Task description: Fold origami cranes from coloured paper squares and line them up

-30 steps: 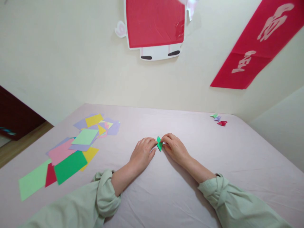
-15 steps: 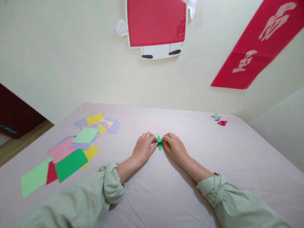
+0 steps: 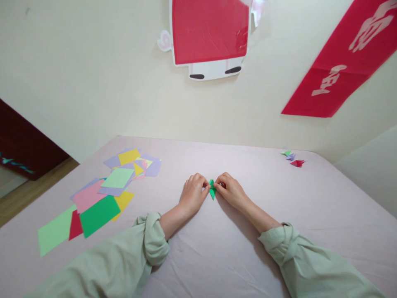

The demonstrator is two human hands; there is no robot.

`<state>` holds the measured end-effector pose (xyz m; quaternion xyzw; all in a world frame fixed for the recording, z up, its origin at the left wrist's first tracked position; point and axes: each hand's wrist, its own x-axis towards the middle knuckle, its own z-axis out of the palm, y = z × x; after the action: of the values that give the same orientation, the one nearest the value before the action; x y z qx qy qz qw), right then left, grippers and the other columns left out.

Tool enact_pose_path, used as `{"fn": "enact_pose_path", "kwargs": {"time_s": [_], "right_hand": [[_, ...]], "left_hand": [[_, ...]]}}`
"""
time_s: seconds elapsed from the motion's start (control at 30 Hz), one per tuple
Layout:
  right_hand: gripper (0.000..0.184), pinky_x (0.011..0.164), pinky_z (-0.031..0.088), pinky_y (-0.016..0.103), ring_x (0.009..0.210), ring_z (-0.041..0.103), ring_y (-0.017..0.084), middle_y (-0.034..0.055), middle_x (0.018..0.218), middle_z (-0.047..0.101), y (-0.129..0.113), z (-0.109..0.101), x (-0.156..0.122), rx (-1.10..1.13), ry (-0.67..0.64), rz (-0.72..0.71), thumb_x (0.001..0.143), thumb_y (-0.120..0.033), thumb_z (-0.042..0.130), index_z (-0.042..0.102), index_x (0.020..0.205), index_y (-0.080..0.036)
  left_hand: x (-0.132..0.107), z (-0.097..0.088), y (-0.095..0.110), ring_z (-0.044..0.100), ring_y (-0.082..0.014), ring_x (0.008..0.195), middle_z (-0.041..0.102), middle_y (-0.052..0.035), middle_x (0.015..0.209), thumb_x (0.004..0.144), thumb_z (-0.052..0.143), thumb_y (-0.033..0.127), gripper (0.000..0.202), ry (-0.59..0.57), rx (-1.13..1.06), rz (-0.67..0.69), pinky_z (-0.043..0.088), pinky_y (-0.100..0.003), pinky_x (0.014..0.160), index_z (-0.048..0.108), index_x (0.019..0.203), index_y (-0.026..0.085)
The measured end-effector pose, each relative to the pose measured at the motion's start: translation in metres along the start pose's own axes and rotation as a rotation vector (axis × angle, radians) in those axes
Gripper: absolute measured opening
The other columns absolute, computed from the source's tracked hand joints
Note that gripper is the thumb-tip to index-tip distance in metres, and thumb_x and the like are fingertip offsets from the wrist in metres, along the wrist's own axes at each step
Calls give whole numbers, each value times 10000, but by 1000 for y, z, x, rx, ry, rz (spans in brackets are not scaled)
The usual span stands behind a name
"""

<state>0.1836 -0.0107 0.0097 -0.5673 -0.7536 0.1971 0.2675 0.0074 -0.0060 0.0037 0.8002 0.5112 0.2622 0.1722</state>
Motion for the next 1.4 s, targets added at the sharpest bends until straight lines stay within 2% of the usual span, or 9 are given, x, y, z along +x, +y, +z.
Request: {"fn": "enact_pose_path", "kwargs": {"time_s": [0.27,0.77,0.9,1.03,1.13,1.4], "right_hand": [[155,687,363,240,736,532,127,7,819,556,-3,4,0,-82,24,43,876,-189,545,573,724,-181],[149,666,350,249,733,556,138,29,885,567,-19,8,-1,-336,67,90,904,-243,537,572,770,-188],[133,665,349,254,733,554,142,31,892,564,-18,9,-1,-354,77,89,898,-238,540,568,777,-188],[141,657,341,260,726,549,147,32,886,566,-17,10,-1,-358,86,81,896,-240,538,567,768,-189],[140,662,340,256,726,543,147,30,877,562,-16,11,-2,-335,98,75,894,-235,536,562,765,-189],[119,657,337,253,721,519,148,21,850,540,-13,14,-2,-303,128,67,872,-210,539,541,754,-192]], "left_hand": [[-1,0,1,535,-191,919,595,-18,933,875,597,254,64,6,27,-9,409,-322,815,590,840,201],[0,2,4,508,-204,921,565,-39,958,893,567,229,73,36,177,-7,426,-338,804,533,839,193],[-1,2,1,519,-197,915,578,-35,963,905,533,191,11,42,124,44,434,-339,823,538,907,201],[-4,1,-2,531,-199,947,598,-30,985,895,523,152,110,11,27,144,441,-344,851,538,986,211],[-4,1,-2,536,-203,936,597,-31,955,876,528,125,117,0,-4,166,450,-348,848,546,956,208],[-3,3,-1,543,-209,960,591,-45,973,904,513,153,132,-27,63,221,470,-367,866,593,995,206]]}}
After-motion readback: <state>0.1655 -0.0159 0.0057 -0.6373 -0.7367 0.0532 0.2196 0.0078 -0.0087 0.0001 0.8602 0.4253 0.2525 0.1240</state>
